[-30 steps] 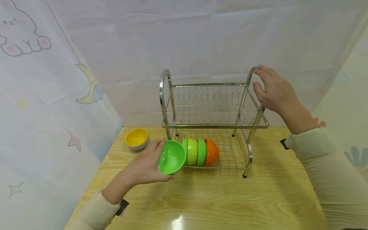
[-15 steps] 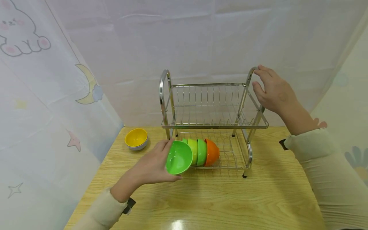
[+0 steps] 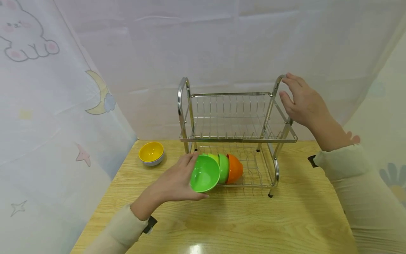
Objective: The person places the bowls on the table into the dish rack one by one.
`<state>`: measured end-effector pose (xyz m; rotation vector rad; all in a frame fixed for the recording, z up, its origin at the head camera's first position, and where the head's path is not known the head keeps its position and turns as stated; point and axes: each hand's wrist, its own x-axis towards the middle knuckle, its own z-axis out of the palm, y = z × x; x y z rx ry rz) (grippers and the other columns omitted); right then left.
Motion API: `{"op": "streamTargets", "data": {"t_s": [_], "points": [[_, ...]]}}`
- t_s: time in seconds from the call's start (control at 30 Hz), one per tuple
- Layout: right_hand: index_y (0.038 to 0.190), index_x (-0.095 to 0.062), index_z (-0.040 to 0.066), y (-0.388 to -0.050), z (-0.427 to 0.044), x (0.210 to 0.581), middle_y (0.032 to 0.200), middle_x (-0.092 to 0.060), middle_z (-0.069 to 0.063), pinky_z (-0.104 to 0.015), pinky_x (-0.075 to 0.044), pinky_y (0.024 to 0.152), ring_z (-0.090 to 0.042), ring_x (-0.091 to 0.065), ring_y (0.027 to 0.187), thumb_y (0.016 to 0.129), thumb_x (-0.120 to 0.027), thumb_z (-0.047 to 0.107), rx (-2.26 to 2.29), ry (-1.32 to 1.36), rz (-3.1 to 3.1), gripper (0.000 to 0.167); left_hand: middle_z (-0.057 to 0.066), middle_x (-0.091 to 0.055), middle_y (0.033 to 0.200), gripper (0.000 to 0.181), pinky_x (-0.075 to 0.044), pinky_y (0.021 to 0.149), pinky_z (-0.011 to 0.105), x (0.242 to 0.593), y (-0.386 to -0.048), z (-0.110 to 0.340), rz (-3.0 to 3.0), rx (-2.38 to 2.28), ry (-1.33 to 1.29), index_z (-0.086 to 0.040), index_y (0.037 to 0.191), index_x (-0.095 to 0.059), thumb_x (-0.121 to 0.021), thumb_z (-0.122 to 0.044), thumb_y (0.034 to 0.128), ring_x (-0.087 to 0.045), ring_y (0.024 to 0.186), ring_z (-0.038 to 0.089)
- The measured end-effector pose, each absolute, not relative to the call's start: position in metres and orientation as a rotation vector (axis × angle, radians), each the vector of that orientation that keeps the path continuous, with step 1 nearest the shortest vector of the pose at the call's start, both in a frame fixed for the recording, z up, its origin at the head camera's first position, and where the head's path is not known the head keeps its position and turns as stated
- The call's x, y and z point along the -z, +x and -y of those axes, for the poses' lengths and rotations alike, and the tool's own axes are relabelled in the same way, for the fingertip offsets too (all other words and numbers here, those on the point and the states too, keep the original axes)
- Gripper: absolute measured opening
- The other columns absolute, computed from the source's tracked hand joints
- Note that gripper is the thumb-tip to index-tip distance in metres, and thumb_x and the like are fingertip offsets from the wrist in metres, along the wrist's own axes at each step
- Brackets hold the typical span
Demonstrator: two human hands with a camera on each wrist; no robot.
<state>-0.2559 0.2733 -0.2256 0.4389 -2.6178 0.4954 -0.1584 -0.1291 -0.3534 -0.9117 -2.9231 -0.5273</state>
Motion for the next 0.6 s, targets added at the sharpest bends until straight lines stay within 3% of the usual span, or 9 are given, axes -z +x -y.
{"op": "streamTargets", "data": {"t_s": [0.2,0.3,0.47,0.6], "points": [[0.161,-0.020,0.004,-0.252,-0.277,0.226,0.169,-0.012,-0.015,-0.068,-0.024,0.114,-0.042,-0.019,0.152,0.110,-0.033,0.034,-0.497,0.448,2.642,0.060,0.013,-0.035,0.156,0.133,-0.052,0.101,0.042,0.357,-0.162,0.120,2.939,0.506,-0.940,-0.011,0.164,-0.012,-0.079,-0.072,0.0664,-0.047,0.135,0.027],[0.160,-0.025,0.003,-0.243,-0.275,0.231,0.169,-0.012,-0.015,-0.064,-0.022,0.118,-0.039,-0.016,0.154,0.109,-0.039,0.030,-0.509,0.474,2.570,0.059,0.014,-0.034,0.157,0.132,-0.052,0.100,0.043,0.359,-0.163,0.116,2.941,0.506,-0.960,-0.011,0.163,-0.013,-0.079,-0.073,0.0668,-0.046,0.135,0.028],[0.146,-0.049,-0.006,-0.220,-0.265,0.247,0.159,-0.034,-0.024,-0.051,-0.020,0.124,-0.038,-0.026,0.151,0.105,-0.050,0.022,-0.572,0.564,2.276,0.049,0.013,-0.032,0.157,0.131,-0.053,0.099,0.043,0.360,-0.166,0.110,2.934,0.517,-0.974,-0.011,0.163,-0.015,-0.079,-0.073,0.0667,-0.049,0.132,0.028],[0.130,-0.060,-0.011,-0.200,-0.247,0.261,0.141,-0.052,-0.030,-0.047,-0.027,0.122,-0.042,-0.041,0.141,0.104,-0.049,0.031,-0.641,0.664,1.988,0.050,0.011,-0.034,0.155,0.131,-0.054,0.096,0.041,0.360,-0.167,0.104,2.924,0.541,-0.987,-0.011,0.163,-0.015,-0.079,-0.073,0.0666,-0.053,0.126,0.026]]}}
